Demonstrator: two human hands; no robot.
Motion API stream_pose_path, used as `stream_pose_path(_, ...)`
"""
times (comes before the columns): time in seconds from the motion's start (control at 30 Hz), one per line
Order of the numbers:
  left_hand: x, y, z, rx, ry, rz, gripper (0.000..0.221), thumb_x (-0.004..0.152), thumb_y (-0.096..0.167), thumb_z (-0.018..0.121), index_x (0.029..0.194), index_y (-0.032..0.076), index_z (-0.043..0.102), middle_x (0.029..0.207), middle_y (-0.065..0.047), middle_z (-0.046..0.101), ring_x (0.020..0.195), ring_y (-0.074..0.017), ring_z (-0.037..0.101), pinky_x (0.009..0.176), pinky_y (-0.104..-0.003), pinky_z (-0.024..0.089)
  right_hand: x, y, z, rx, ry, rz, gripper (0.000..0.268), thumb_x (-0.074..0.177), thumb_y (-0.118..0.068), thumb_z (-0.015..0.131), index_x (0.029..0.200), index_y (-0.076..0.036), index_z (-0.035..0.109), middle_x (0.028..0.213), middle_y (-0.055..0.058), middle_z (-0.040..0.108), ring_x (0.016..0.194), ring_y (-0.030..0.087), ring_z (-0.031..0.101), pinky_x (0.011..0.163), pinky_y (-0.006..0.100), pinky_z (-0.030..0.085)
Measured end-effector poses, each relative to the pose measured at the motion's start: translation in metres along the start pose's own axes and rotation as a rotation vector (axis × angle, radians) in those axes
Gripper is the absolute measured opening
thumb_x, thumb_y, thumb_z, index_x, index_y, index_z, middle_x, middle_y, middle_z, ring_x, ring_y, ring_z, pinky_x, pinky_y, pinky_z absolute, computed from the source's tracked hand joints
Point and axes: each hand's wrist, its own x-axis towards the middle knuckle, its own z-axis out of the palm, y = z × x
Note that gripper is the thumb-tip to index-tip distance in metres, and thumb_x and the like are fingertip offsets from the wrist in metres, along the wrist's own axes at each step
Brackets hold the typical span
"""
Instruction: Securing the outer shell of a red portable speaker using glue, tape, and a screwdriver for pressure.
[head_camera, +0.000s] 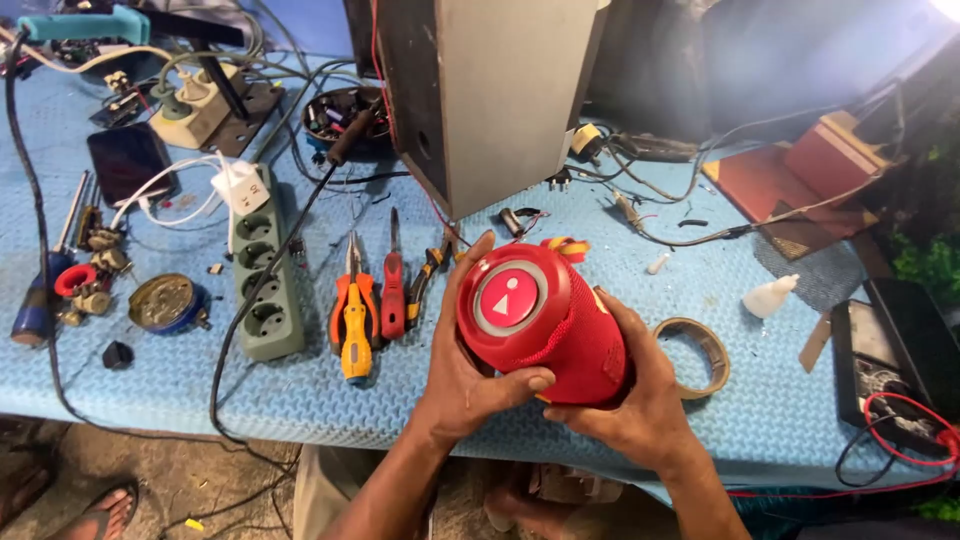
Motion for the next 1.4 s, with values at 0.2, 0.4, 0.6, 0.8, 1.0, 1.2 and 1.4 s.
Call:
stream_pose_path(0.2, 0.003, 0.003, 0.006, 0.057, -0.035, -0.04, 0.112, 0.069, 0.042, 0.089, 0.157, 0.007, 0.031, 0.156, -0.013, 0.046, 0.142, -0.0261, 0.051, 0.116, -0.04, 0.048, -0.015, -0.03, -0.018, -0.162, 0.274, -0.406, 0.053, 0.09, -0.029, 0.071, 0.131, 0.0, 0.054, 0.138, 0.024, 0.058, 0.133, 0.036, 0.062, 0.112, 0.044, 0.057)
stream_pose_path(0.4, 0.01, 0.012, 0.031, 0.036, -0.143, -0.096, 0.109, 0.067, 0.039, 0.089, 0.155, 0.006, 0.034, 0.15, -0.013, 0.053, 0.135, -0.0232, 0.057, 0.113, -0.038, 0.051, -0.002, -0.071, -0.055, -0.609, 0.283, -0.807, 0.009, 0.097, -0.011, 0.067, 0.104, -0.011, 0.073, 0.109, 0.006, 0.072, 0.102, 0.026, 0.072, 0.096, 0.046, 0.057)
stream_pose_path(0.6, 0.015, 0.012, 0.033, 0.047, -0.175, -0.118, 0.108, 0.069, 0.04, 0.088, 0.155, 0.007, 0.033, 0.156, -0.012, 0.047, 0.138, -0.0254, 0.055, 0.113, -0.04, 0.052, 0.008, -0.07, -0.079, -0.632, 0.14, -0.82, 0.013, 0.098, -0.012, 0.064, 0.106, -0.012, 0.075, 0.112, 0.007, 0.072, 0.104, 0.026, 0.07, 0.097, 0.046, 0.054)
stream_pose_path(0.8, 0.017, 0.011, 0.036, 0.049, -0.185, -0.114, 0.105, 0.069, 0.039, 0.088, 0.154, 0.007, 0.035, 0.15, -0.012, 0.052, 0.134, -0.0242, 0.058, 0.113, -0.039, 0.052, 0.013, -0.077, -0.086, -0.683, 0.094, -0.855, 0.012, 0.097, -0.012, 0.065, 0.102, -0.012, 0.075, 0.108, 0.007, 0.071, 0.099, 0.026, 0.068, 0.094, 0.047, 0.053)
stream_pose_path(1.0, 0.018, 0.008, 0.035, 0.049, -0.196, -0.103, 0.107, 0.068, 0.037, 0.088, 0.154, 0.005, 0.034, 0.152, -0.011, 0.049, 0.135, -0.0214, 0.055, 0.115, -0.036, 0.049, 0.019, -0.083, -0.092, -0.759, 0.028, -0.905, 0.01, 0.096, -0.006, 0.064, 0.1, -0.01, 0.072, 0.099, 0.006, 0.067, 0.09, 0.026, 0.064, 0.094, 0.048, 0.051)
stream_pose_path(1.2, 0.02, 0.009, 0.034, 0.083, -0.19, -0.093, 0.105, 0.069, 0.041, 0.087, 0.153, 0.006, 0.036, 0.145, -0.012, 0.055, 0.131, -0.0228, 0.059, 0.113, -0.037, 0.051, 0.024, -0.096, -0.091, -0.74, -0.058, -0.849, 0.009, 0.097, -0.003, 0.06, 0.099, -0.007, 0.068, 0.099, 0.007, 0.069, 0.093, 0.026, 0.062, 0.098, 0.052, 0.05)
stream_pose_path(1.4, 0.021, 0.007, 0.033, 0.089, -0.221, -0.062, 0.106, 0.067, 0.04, 0.088, 0.153, 0.004, 0.036, 0.146, -0.012, 0.054, 0.132, -0.0225, 0.059, 0.113, -0.037, 0.051, 0.02, -0.097, -0.082, -0.637, 0.024, -0.806, 0.007, 0.093, -0.006, 0.065, 0.088, -0.008, 0.07, 0.096, 0.008, 0.07, 0.091, 0.027, 0.068, 0.096, 0.051, 0.052)
